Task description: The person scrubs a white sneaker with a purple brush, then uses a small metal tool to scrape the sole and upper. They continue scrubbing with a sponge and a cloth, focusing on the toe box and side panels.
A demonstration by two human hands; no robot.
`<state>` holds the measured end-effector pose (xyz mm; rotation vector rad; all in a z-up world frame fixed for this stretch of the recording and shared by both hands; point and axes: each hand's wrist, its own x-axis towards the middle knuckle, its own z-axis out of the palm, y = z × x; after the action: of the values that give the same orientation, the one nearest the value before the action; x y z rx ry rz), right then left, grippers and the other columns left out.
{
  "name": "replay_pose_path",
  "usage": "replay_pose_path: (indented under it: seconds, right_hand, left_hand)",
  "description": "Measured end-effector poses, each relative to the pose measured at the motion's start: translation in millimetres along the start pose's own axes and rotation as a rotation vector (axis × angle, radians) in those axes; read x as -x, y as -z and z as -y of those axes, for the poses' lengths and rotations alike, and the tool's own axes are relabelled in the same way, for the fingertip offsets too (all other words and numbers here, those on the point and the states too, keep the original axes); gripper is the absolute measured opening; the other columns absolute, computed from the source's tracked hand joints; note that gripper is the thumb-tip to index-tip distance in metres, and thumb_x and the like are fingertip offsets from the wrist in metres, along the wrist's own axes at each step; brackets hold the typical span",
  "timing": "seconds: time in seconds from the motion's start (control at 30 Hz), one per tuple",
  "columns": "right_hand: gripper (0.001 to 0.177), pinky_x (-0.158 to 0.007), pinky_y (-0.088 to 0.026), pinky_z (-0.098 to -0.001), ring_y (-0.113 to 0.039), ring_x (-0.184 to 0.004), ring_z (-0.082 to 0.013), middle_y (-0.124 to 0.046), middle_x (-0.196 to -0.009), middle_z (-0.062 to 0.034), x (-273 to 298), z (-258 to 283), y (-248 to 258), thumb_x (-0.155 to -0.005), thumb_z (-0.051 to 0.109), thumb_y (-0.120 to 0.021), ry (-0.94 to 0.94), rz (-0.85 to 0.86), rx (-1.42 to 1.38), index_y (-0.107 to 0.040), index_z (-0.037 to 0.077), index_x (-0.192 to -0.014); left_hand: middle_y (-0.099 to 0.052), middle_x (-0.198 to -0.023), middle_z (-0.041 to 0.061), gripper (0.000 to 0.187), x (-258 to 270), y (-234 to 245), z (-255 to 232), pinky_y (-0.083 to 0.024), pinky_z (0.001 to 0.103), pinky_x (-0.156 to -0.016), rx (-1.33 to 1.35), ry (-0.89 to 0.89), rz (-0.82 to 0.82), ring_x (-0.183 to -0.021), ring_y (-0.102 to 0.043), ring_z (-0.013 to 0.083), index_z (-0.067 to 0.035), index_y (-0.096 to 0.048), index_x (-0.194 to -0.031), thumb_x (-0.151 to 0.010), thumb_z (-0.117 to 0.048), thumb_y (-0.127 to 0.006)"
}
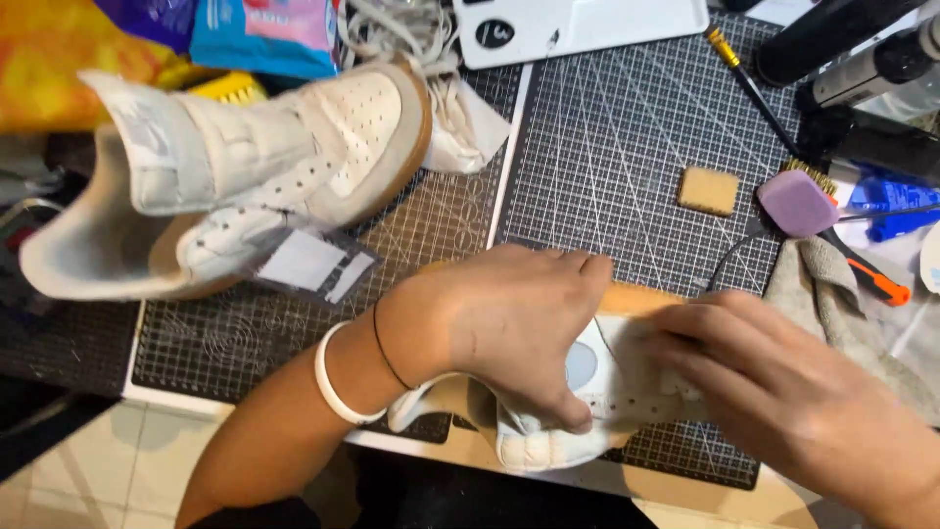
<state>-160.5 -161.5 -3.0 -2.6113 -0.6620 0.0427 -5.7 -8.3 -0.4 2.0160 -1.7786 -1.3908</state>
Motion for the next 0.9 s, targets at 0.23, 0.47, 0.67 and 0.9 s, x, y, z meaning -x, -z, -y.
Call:
replay_pose_path:
  seconds: [0.23,0.47,0.67,0.9]
  right_hand:
    - [0.025,-0.066,-0.045,-0.0409,-0.051,-0.08,-0.0327,-0.049,-0.101,-0.0211,-17,6,-8,-0.082,0.009,-0.046,0.037,-0.059,-0.04,-0.048,-0.009,-0.1]
    - [0.025,-0.072,-0.045,-0.0404,-0.052,-0.091,-0.0299,-0.05,-0.108,-0.0162,22,2,-4,-0.08,-0.004,-0.037,-0.097,0.053,0.055,-0.051,-0.001,-0.1]
    - [0.027,-0.068,-0.045,-0.0422,-0.048,-0.077,-0.036,-0.048,-0.103,-0.024,-7,5,-7,-0.083,0.012,-0.047,0.039,-0.117,0.073,-0.049,-0.01,-0.1]
    - [0.026,-0.069,-0.047,-0.0392,-0.052,-0.086,-0.0313,-0.051,-0.101,-0.0188,18,3,2,-0.08,-0.002,-0.041,-0.09,-0.007,0.134,-0.051,-0.006,-0.103]
  left_hand:
    - [-0.056,-0.1,0.01,0.075,-1,-8,2,-0.048,0.038,-0.067,-0.032,-0.038,-0.052,-0.086,-0.058,0.0254,-0.003,-0.04,-0.107,-0.061,-0.055,-0.068]
    - [-0.054,-0.101,0.009,0.077,-1,-8,2,-0.048,0.039,-0.067,-0.029,-0.047,-0.05,-0.086,-0.056,0.0261,-0.001,-0.039,-0.11,-0.062,-0.054,-0.067]
    - [-0.055,-0.106,0.011,0.079,-4,-6,-3,-0.047,0.04,-0.07,-0.036,-0.01,-0.056,-0.092,-0.056,0.0271,-0.003,-0.039,-0.11,-0.059,-0.054,-0.07]
    - [-0.054,-0.101,0.009,0.072,-1,-5,1,-0.048,0.039,-0.066,-0.022,-0.021,-0.027,-0.085,-0.056,0.0248,-0.003,-0.04,-0.107,-0.062,-0.053,-0.066]
